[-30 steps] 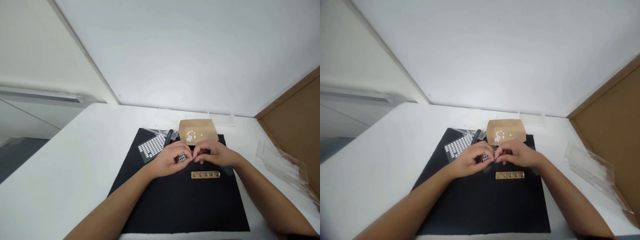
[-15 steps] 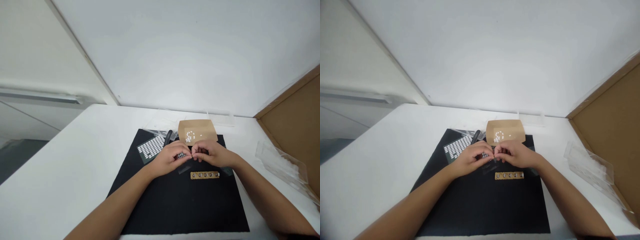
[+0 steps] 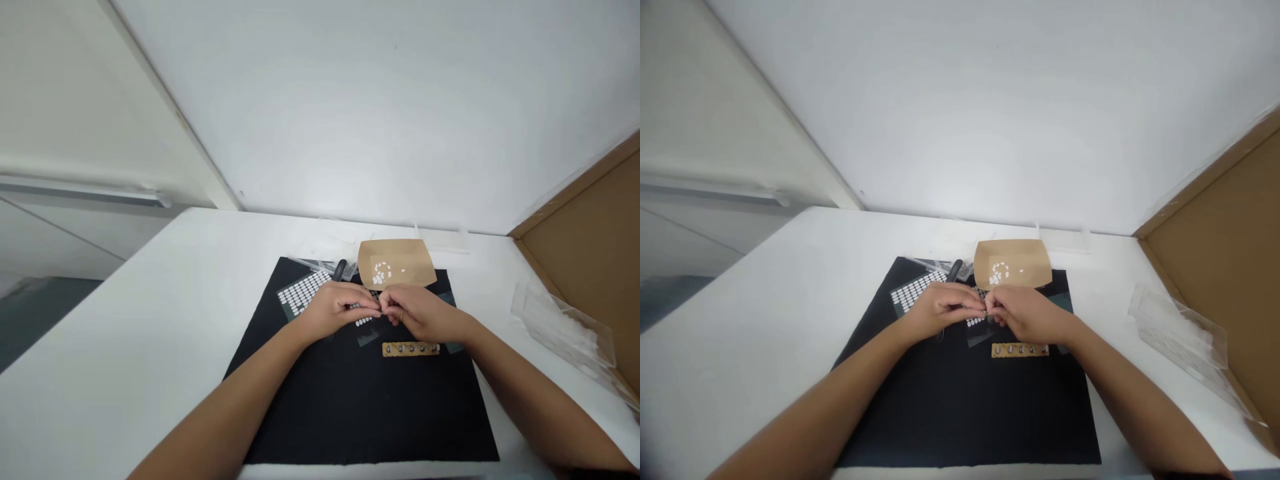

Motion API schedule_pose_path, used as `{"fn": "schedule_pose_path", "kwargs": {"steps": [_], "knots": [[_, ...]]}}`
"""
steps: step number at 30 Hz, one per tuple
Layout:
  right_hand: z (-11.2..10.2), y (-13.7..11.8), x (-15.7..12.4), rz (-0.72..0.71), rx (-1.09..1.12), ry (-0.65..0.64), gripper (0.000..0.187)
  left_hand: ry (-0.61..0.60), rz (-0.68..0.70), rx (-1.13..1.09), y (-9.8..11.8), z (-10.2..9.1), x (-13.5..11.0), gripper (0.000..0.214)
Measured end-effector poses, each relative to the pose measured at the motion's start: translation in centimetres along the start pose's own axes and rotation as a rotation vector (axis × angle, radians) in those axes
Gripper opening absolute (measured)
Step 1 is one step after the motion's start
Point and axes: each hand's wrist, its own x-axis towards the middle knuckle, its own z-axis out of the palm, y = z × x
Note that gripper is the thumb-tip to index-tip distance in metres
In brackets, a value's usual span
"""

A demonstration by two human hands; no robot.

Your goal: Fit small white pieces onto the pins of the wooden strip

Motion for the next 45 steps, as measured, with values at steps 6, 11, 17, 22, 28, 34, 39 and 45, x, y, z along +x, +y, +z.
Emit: {"fn": "schedule_pose_path", "kwargs": {"steps": [6, 11, 17, 22, 28, 34, 39, 45], "knots": [[-0.1, 0.0, 0.0, 0.016, 0.002, 0.023, 0.013, -0.022, -0.077, -0.023, -0.5, -0.5, -0.1, 0.015], [0.4, 0.2, 0.0, 0.048, -0.262, 0.022, 0.010, -0.133, 0.012, 0.229, -0.9, -0.8, -0.4, 0.020], [2.3, 1.2, 0.2, 0.074, -0.765, -0.100, 0.012, -0.326, 0.026, 0.493, -1.2, -0.6, -1.0, 0.024], [2.8, 1.5, 0.4, 0.094, -0.867, -0.085, 0.018, -0.351, -0.037, 0.560, -1.1, -0.6, -1.0, 0.024], [2.9, 1.8, 0.5, 0.066, -0.852, -0.084, 0.020, -0.363, -0.076, 0.576, -0.7, -0.5, -0.9, 0.022], [2.3, 2.0, 0.5, 0.062, -0.778, -0.081, 0.015, -0.359, -0.108, 0.567, -0.4, -0.4, -0.7, 0.019], [2.0, 2.1, 0.5, 0.037, -0.651, -0.072, 0.012, -0.349, -0.114, 0.564, -0.5, -0.3, -0.7, 0.016], [1.5, 1.9, -0.2, 0.024, -0.658, -0.079, 0.022, -0.344, -0.086, 0.590, -0.6, -0.3, -0.7, 0.019]]}}
